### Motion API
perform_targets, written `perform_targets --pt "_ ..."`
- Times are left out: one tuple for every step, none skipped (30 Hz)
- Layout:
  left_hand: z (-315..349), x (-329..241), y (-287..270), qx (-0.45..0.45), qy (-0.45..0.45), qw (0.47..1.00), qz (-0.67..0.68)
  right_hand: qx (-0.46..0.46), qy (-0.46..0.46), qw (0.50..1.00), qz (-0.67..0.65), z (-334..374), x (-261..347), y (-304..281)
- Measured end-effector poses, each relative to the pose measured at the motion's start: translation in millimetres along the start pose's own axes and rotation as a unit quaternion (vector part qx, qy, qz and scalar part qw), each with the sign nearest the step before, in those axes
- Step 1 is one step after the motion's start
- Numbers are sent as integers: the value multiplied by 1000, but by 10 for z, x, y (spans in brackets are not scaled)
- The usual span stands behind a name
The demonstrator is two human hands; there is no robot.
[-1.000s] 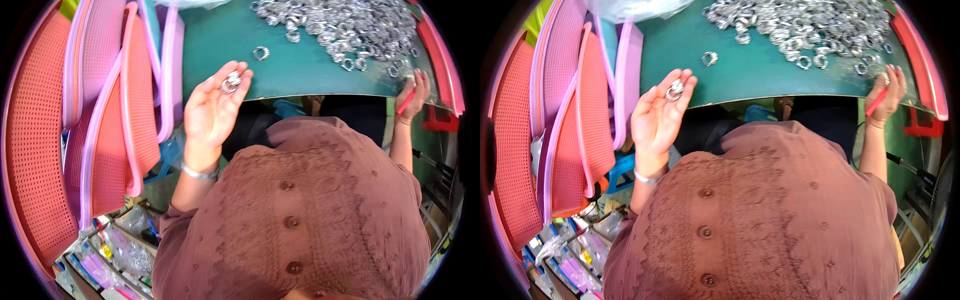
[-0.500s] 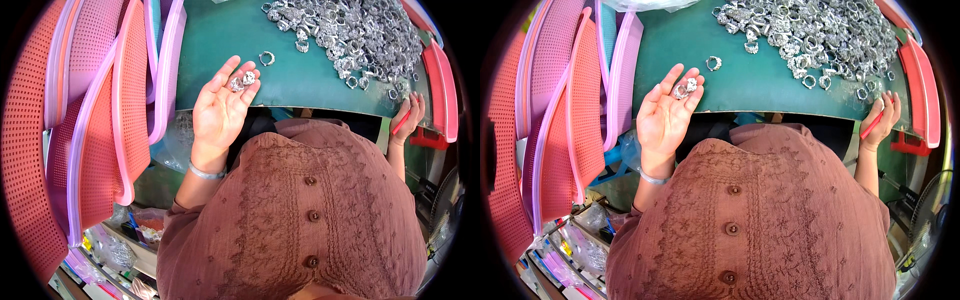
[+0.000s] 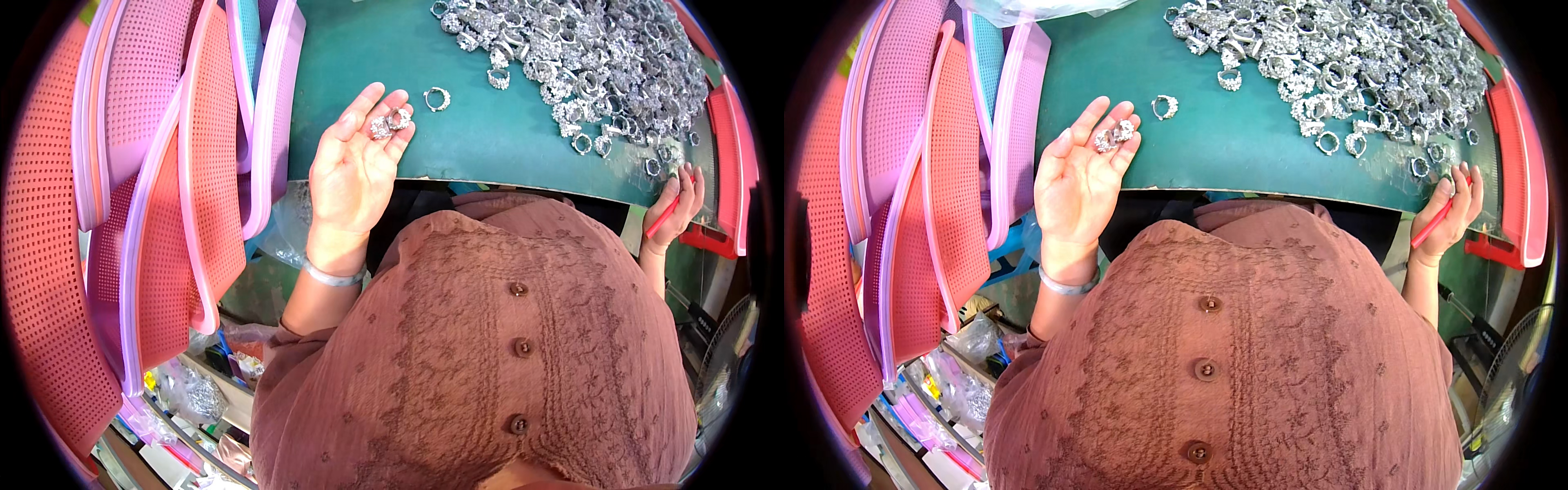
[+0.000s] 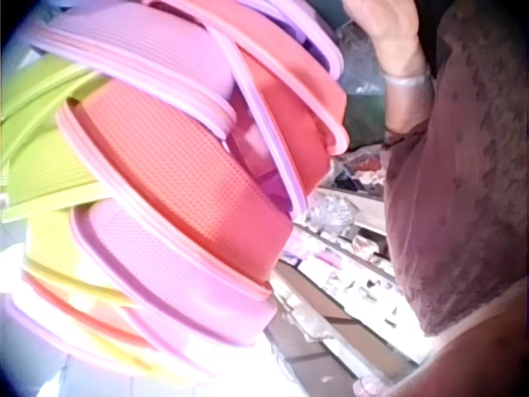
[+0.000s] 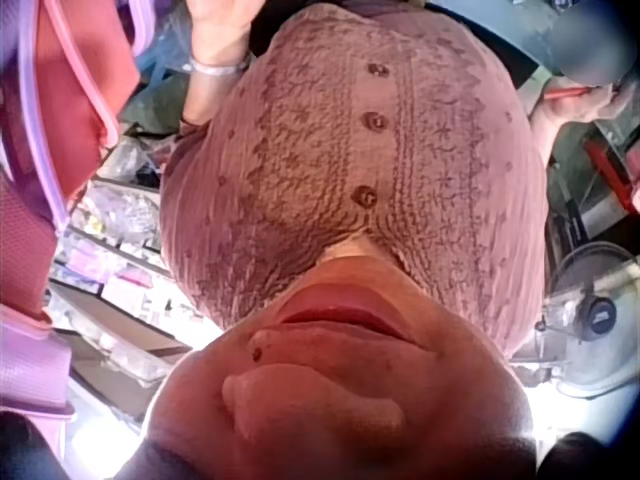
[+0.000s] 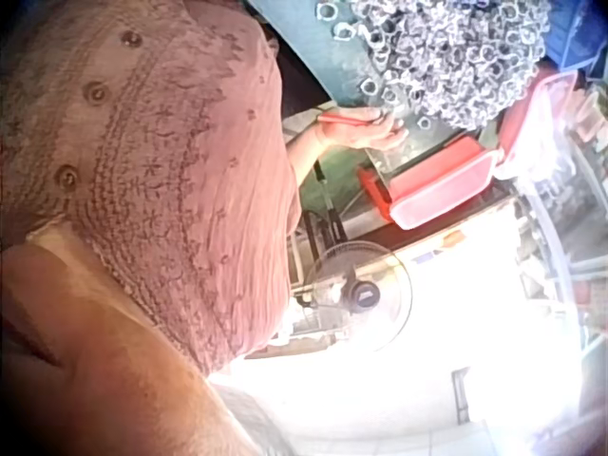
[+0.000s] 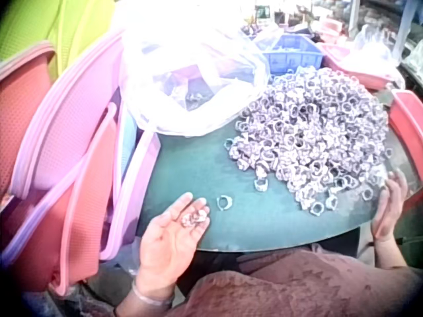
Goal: The person picks up small circular metal components from a pile on a workbench, uses a red tool to scrape each part individually, and places them into a plastic bag.
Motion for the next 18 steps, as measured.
perform_targets --pt "-10 12 -5 -1 1 1000 3 1 4 1000 -6 2 -6 -1" --pt "-21 20 -5 -1 3 1000 6 2 9 1000 -12 4 -16 -2" --pt "-33 24 -2 -3 0 1000 9 2 13 1000 -18 4 -25 0" --pt "-46 24 0 -4 -3 1000 12 2 12 1000 -24 4 -30 6" --pt "-61 28 7 -4 -7 1000 15 1 12 1000 -28 7 -37 7" --pt "-63 25 20 -4 -7 1000 19 0 13 999 -32 7 -42 7" --pt "-59 18 35 -4 -7 1000 22 3 7 1000 -23 2 -41 5" --pt "-58 10 42 -4 -8 1000 25 6 3 1000 -15 0 -35 0" --pt "-64 4 35 -5 -13 999 30 9 -2 1000 -7 0 -28 -2" --pt "-71 -3 23 -7 -17 999 36 8 -2 1000 -7 0 -18 -3" --pt "-78 -9 16 -8 -21 999 42 7 -2 1000 -7 -8 -2 0" --pt "-80 -9 22 -11 -25 999 42 6 -4 1000 -7 -13 6 3" --pt "-79 -9 32 -15 -29 999 42 8 -4 1000 -4 -14 6 2" --pt "-82 -15 43 -18 -33 998 42 9 -4 1000 -1 -15 5 -5" --pt "-82 -18 35 -3 -36 998 58 10 -4 1000 1 -16 5 -10" --pt "-78 -19 4 12 -39 997 73 10 -1 1000 -4 -14 4 -10" --pt "-75 -25 -12 28 -41 995 89 8 1 1000 -9 -14 5 -10" --pt "-69 -36 -16 27 -41 995 86 7 4 1000 -14 -13 4 -7"
Point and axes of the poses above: each hand's wrist, its own z-axis away from the middle knuckle, its own y-axis out of the palm, x = y × z, the point moved 3 cm from there along -z, towards the middle knuckle, and after that the axes turned 5 degrees about y, right-handed, at the moved point
